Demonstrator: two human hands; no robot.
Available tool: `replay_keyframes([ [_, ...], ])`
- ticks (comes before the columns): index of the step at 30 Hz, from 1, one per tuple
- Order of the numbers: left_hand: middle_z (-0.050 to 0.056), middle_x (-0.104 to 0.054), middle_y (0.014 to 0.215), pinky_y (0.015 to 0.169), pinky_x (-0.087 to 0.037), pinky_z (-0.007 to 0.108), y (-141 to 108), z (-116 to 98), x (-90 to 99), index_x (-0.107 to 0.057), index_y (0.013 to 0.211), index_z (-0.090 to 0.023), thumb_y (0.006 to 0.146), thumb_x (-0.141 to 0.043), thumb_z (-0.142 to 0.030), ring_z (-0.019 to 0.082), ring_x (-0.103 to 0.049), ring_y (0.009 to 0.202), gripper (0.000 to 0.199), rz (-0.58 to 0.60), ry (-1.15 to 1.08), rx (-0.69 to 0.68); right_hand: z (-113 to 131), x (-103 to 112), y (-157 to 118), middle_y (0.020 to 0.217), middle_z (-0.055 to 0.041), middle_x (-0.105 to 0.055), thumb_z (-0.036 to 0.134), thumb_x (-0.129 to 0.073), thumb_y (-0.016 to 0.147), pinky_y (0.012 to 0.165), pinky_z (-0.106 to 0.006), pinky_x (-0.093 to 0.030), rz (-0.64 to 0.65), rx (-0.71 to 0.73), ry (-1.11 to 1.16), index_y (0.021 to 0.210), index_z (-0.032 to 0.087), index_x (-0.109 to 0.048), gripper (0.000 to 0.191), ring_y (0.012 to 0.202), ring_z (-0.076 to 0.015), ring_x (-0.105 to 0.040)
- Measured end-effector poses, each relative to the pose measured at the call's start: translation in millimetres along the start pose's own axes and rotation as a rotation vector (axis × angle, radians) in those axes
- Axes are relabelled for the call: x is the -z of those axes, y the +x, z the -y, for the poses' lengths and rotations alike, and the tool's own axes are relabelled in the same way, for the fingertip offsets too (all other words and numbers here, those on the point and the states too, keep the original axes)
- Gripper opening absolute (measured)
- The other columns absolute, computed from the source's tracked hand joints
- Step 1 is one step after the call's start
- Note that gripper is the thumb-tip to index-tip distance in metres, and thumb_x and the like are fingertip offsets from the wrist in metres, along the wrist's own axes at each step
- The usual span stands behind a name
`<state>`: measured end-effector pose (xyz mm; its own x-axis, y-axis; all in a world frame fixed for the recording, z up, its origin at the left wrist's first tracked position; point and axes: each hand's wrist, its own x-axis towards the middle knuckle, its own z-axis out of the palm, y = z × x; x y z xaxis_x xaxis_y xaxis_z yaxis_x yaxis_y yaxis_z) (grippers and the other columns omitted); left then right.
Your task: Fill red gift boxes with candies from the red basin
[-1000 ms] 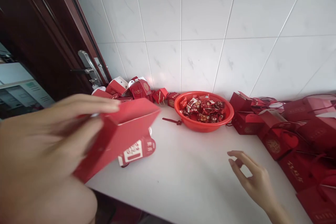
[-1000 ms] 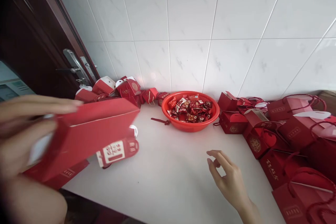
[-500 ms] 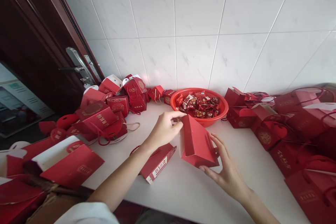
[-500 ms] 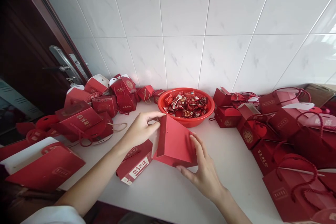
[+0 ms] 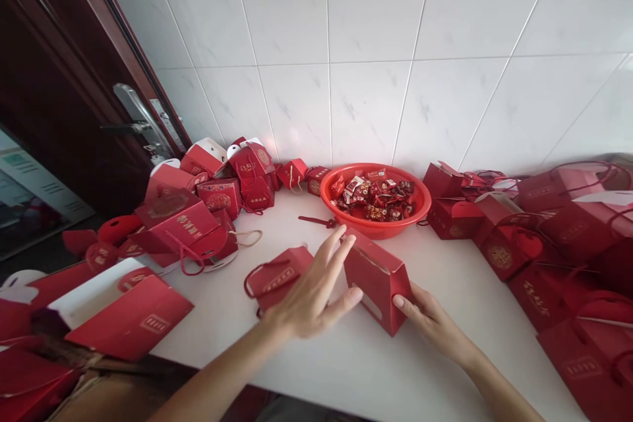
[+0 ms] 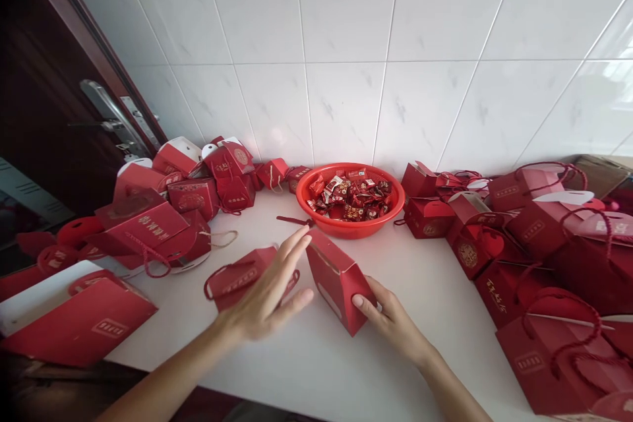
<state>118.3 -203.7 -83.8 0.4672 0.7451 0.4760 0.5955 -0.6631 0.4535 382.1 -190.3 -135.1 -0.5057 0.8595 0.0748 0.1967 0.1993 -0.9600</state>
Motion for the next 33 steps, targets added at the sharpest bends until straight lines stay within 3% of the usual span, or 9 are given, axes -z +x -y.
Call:
replay_keyframes([
  [2,0.013,-0.027,0.163,0.119,-0.034,0.050,11,38,14.2,-0.015,0.159,-0.031,0.100,-0.049,-0.037,0.031,-0.031,0.149,0.069,0.038,0.054,-0.184,0,-1,1,0.106,-0.0099,-0.071,0.060,-0.045,0.097,0.085,-0.040,-0.055,-0.002,-0.042,0.059,0.120,0.020,-0.066,0.051,0.095,-0.0272,-0.066],
  [5,0.016,-0.050,0.148,0.115,-0.040,0.049,32,93,34.3,-0.036,0.152,-0.022,0.097,-0.051,-0.030,0.030,-0.047,0.138,0.058,-0.100,0.165,-0.115,1,-3,3,0.101,-0.0095,-0.071,0.064,-0.046,0.095,0.082,-0.040,-0.055,-0.038,-0.075,0.098,0.112,0.019,-0.068,0.053,0.092,-0.0270,-0.066],
  [8,0.017,-0.061,0.132,0.108,-0.046,0.049,46,113,37.3,-0.059,0.131,-0.017,0.093,-0.054,-0.029,0.030,-0.058,0.125,0.040,-0.228,0.176,-0.036,3,-2,3,0.106,-0.0098,-0.072,0.064,-0.047,0.095,0.085,-0.041,-0.055,-0.046,-0.090,0.124,0.113,0.020,-0.070,0.053,0.094,-0.0274,-0.067],
  [11,0.014,-0.065,0.128,0.106,-0.048,0.046,53,92,24.9,-0.064,0.124,-0.018,0.091,-0.056,-0.031,0.028,-0.061,0.121,0.036,-0.219,-0.115,-0.025,1,0,4,0.113,-0.0094,-0.073,0.062,-0.050,0.094,0.090,-0.045,-0.056,-0.047,-0.100,0.156,0.118,0.024,-0.071,0.050,0.102,-0.0293,-0.068],
  [14,0.011,-0.065,0.130,0.101,-0.052,0.040,59,55,11.2,-0.059,0.133,-0.022,0.090,-0.058,-0.036,0.025,-0.063,0.118,0.045,-0.021,-0.519,0.102,-1,2,8,0.118,-0.0087,-0.073,0.061,-0.051,0.094,0.095,-0.049,-0.055,-0.037,-0.082,0.205,0.124,0.027,-0.070,0.049,0.110,-0.0310,-0.068],
  [18,0.007,-0.073,0.104,0.081,-0.056,0.030,70,28,4.4,-0.069,0.116,-0.019,0.087,-0.063,-0.045,0.021,-0.067,0.096,0.039,-0.043,-0.633,0.264,3,2,19,0.131,-0.0084,-0.067,0.063,-0.048,0.094,0.102,-0.049,-0.052,-0.103,-0.028,0.130,0.134,0.029,-0.062,0.054,0.124,-0.0305,-0.061],
  [22,0.004,-0.070,0.083,0.067,-0.051,0.026,81,26,4.2,-0.072,0.085,-0.016,0.087,-0.061,-0.048,0.017,-0.062,0.078,0.034,-0.124,-0.596,0.288,2,-1,31,0.133,-0.0106,-0.066,0.065,-0.048,0.094,0.102,-0.046,-0.052,-0.165,0.018,0.068,0.134,0.025,-0.060,0.058,0.121,-0.0286,-0.062],
  [26,0.001,-0.066,0.077,0.060,-0.046,0.024,87,32,1.9,-0.070,0.085,-0.017,0.081,-0.065,-0.046,0.014,-0.057,0.067,0.030,-0.172,-0.658,0.424,-1,-3,42,0.129,-0.0114,-0.067,0.065,-0.050,0.093,0.100,-0.045,-0.053,-0.229,0.010,0.104,0.124,0.023,-0.064,0.054,0.116,-0.0279,-0.064],
  [33,0.002,-0.071,0.086,0.074,-0.048,0.026,88,29,6.0,-0.070,0.081,-0.018,0.073,-0.065,-0.035,0.018,-0.063,0.084,0.020,-0.099,-0.701,0.543,1,5,37,0.144,-0.0101,-0.056,0.066,-0.071,0.077,0.109,-0.048,-0.045,-0.013,0.145,0.138,0.141,0.028,-0.051,0.077,0.131,-0.0302,-0.054],
])
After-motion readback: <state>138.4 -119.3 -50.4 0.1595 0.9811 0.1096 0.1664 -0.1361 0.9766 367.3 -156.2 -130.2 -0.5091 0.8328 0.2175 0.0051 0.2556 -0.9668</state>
